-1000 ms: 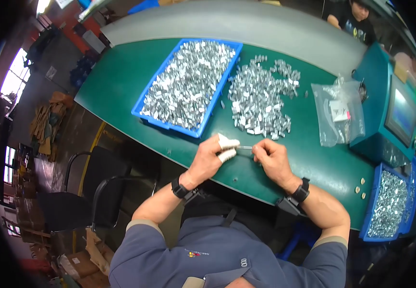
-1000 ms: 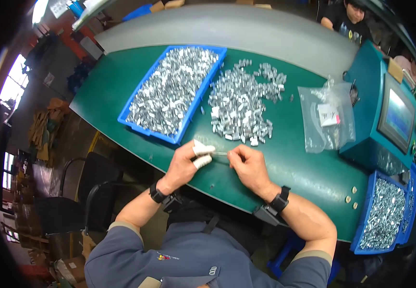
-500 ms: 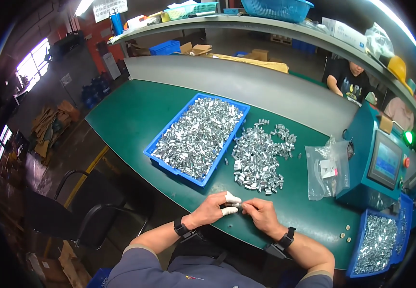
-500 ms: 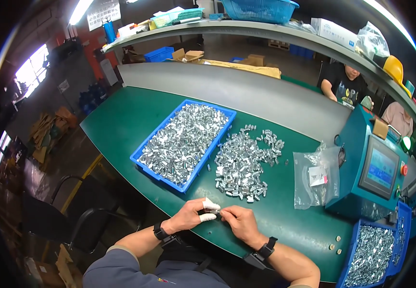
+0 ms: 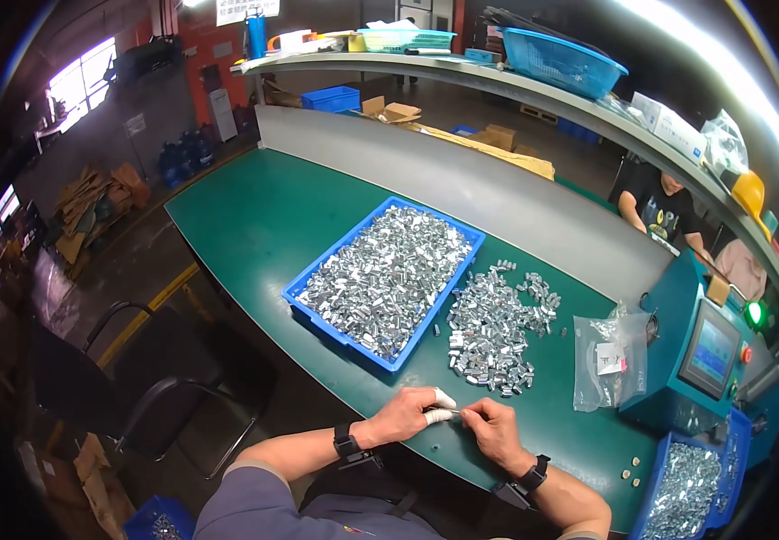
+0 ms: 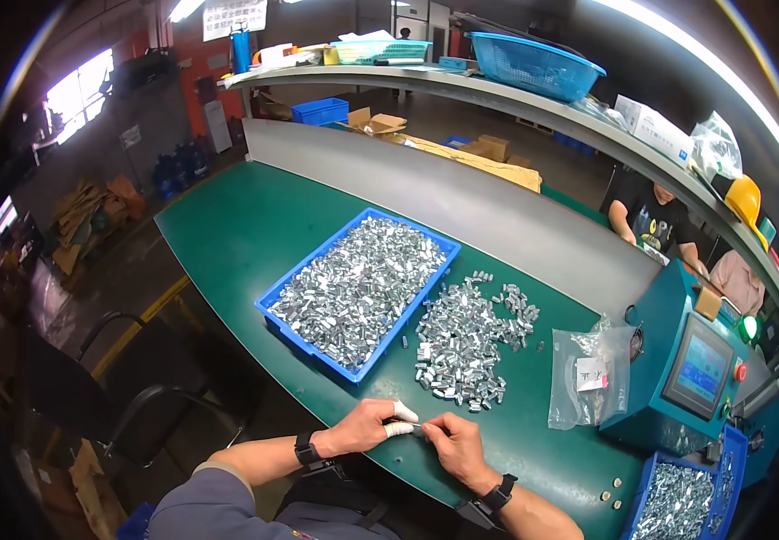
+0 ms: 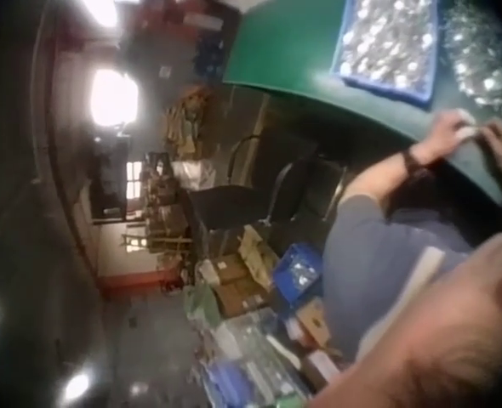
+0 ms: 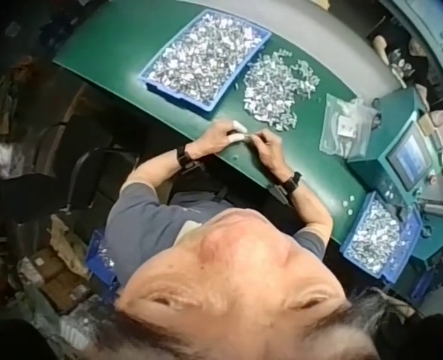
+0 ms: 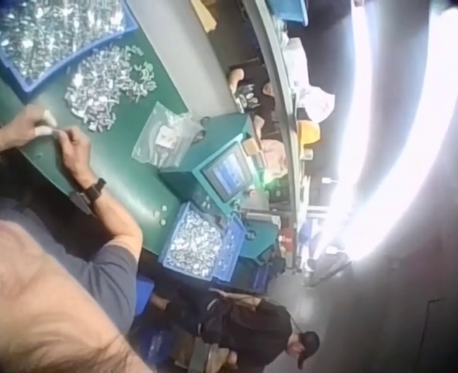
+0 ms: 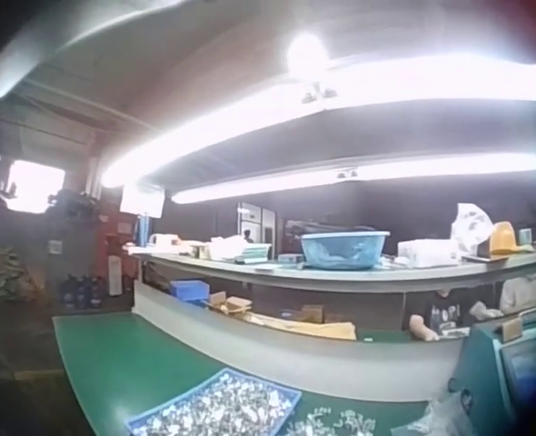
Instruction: Sorting and inspecting small metal hardware components at a manual workstation.
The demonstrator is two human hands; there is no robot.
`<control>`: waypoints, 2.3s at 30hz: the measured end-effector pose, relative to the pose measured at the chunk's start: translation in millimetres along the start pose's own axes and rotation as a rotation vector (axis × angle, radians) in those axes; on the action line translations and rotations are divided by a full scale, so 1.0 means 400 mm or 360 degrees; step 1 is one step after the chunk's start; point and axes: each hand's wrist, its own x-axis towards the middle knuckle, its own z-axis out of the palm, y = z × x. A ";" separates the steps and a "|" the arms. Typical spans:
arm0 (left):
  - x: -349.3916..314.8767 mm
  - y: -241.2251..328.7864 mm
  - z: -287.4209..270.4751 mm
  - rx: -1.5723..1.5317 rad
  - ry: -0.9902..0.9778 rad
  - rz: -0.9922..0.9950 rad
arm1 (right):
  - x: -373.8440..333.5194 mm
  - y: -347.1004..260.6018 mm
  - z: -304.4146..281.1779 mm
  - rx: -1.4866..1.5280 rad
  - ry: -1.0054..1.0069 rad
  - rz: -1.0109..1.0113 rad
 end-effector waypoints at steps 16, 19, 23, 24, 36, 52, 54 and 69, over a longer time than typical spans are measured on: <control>-0.013 -0.011 0.018 -0.0027 0.0039 0.0230 | -0.015 -0.007 -0.024 -0.0206 -0.0125 0.0131; -0.017 -0.002 0.013 0.0022 0.0119 0.0314 | -0.030 0.002 -0.056 -0.0186 -0.0108 0.0195; -0.009 0.014 -0.061 0.0385 0.0318 0.0539 | -0.053 0.039 -0.113 0.0020 0.0075 0.0276; 0.003 0.021 -0.095 0.0499 0.0395 0.0541 | -0.059 0.048 -0.125 0.0072 0.0107 0.0302; 0.178 -0.010 -0.234 0.1051 0.0298 0.0465 | -0.080 0.072 -0.142 0.0245 0.0320 0.0235; 0.105 -0.063 -0.011 0.1073 -0.0226 0.0791 | -0.090 0.075 -0.135 0.0194 0.0521 0.0200; 0.095 -0.057 -0.004 0.1080 -0.0223 0.0716 | -0.110 0.059 -0.125 0.0207 0.0516 0.0237; 0.042 0.005 -0.021 -0.0147 -0.0058 -0.0189 | -0.071 -0.014 -0.056 0.0242 0.0368 0.0258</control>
